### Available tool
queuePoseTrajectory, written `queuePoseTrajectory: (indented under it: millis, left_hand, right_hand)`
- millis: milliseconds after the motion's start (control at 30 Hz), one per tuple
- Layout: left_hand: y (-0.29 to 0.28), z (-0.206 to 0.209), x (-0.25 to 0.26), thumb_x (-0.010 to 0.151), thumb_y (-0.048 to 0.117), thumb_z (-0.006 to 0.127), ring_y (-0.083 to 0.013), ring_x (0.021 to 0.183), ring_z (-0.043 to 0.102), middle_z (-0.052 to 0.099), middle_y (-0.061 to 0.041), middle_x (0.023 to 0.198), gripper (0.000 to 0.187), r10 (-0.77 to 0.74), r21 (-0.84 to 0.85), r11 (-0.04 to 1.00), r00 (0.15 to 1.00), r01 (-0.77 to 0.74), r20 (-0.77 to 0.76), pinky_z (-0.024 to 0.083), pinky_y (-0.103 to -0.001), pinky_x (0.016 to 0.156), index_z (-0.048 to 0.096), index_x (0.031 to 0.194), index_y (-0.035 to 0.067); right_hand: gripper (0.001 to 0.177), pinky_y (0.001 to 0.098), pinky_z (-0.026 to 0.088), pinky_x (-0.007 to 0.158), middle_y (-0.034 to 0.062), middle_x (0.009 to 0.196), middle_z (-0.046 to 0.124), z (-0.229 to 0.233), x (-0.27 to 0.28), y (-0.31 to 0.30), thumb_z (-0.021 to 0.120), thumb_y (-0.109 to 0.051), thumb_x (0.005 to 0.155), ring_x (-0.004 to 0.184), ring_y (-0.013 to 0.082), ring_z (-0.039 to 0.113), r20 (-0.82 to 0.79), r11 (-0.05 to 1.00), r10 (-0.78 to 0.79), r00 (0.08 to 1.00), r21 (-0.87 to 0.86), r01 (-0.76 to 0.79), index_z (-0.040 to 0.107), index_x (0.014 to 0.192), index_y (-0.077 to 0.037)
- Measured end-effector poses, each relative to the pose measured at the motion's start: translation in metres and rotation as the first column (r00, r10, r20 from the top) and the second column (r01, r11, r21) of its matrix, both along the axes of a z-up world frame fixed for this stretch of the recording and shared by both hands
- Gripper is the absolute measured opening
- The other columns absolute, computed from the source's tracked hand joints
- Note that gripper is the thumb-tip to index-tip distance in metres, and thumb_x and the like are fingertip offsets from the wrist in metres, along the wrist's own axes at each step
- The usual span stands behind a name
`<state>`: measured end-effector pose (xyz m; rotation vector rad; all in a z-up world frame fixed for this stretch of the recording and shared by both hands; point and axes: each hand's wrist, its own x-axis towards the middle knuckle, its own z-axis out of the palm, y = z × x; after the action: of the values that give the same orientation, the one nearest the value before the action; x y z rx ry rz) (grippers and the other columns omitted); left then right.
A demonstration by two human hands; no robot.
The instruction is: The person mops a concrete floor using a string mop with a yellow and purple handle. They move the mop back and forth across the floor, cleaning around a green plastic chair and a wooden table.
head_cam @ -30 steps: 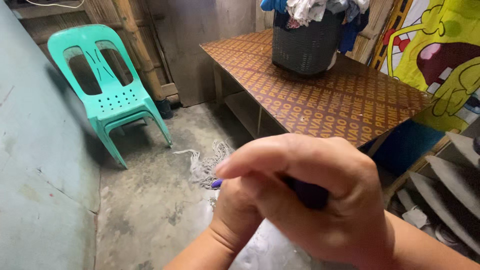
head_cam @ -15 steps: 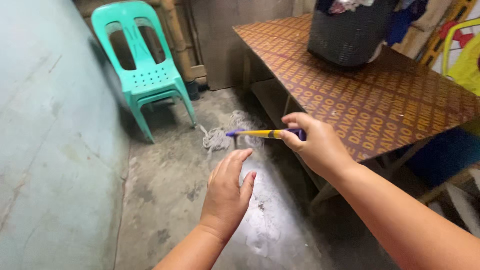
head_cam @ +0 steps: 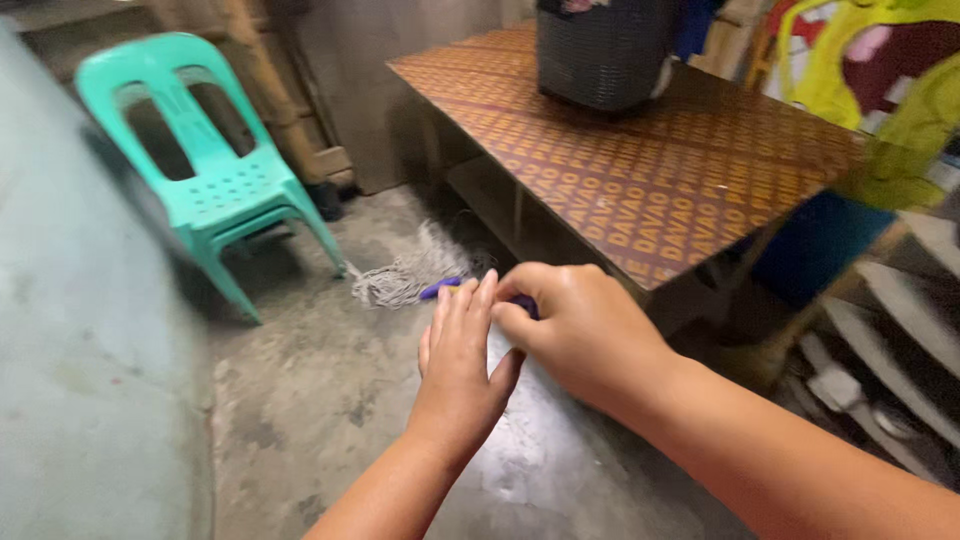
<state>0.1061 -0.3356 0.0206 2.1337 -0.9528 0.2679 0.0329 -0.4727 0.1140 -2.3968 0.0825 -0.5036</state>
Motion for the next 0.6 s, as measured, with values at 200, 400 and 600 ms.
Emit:
queuePoseTrajectory:
  millis: [200, 400, 600]
  left_hand:
    - [-0.011, 0.020, 0.003, 0.085, 0.014, 0.072, -0.0399, 0.153, 0.036, 0.048, -0.013, 0.156, 0.068, -0.137, -0.171, 0.975, 0.990, 0.142, 0.042, 0.027, -0.052, 0.125, 0.046, 0.148, 0.016]
    - [0.024, 0.027, 0.017, 0.089, 0.031, 0.073, -0.0456, 0.149, 0.025, 0.039, -0.020, 0.157, 0.077, -0.067, -0.072, 0.995, 0.998, 0.066, -0.018, 0.022, -0.055, 0.116, 0.036, 0.154, 0.012]
    - [0.098, 0.022, 0.031, 0.091, 0.035, 0.070, -0.0457, 0.150, 0.019, 0.033, -0.020, 0.159, 0.080, 0.121, 0.037, 0.992, 0.986, -0.118, -0.111, 0.020, -0.057, 0.115, 0.030, 0.157, 0.012]
  right_hand:
    - [0.029, 0.0325, 0.058, 0.064, 0.0077, 0.075, 0.079, 0.081, -0.056, 0.020, 0.066, -0.036, 0.086, 0.067, 0.0209, 0.076, -0.043, 0.999, 0.053, 0.998, -0.009, -0.053, 0.079, 0.097, -0.011]
    - [0.029, 0.0350, 0.058, 0.060, 0.0090, 0.073, 0.077, 0.081, -0.014, 0.032, 0.069, -0.031, 0.083, 0.064, 0.0217, 0.072, -0.101, 0.991, -0.121, 0.988, -0.069, 0.114, 0.080, 0.101, -0.012]
    - [0.035, 0.0409, 0.056, 0.070, 0.0161, 0.080, 0.077, 0.019, 0.074, 0.044, 0.071, -0.038, 0.087, 0.070, 0.0292, 0.075, -0.240, 0.976, -0.176, 0.955, -0.170, 0.137, 0.077, 0.110, -0.012]
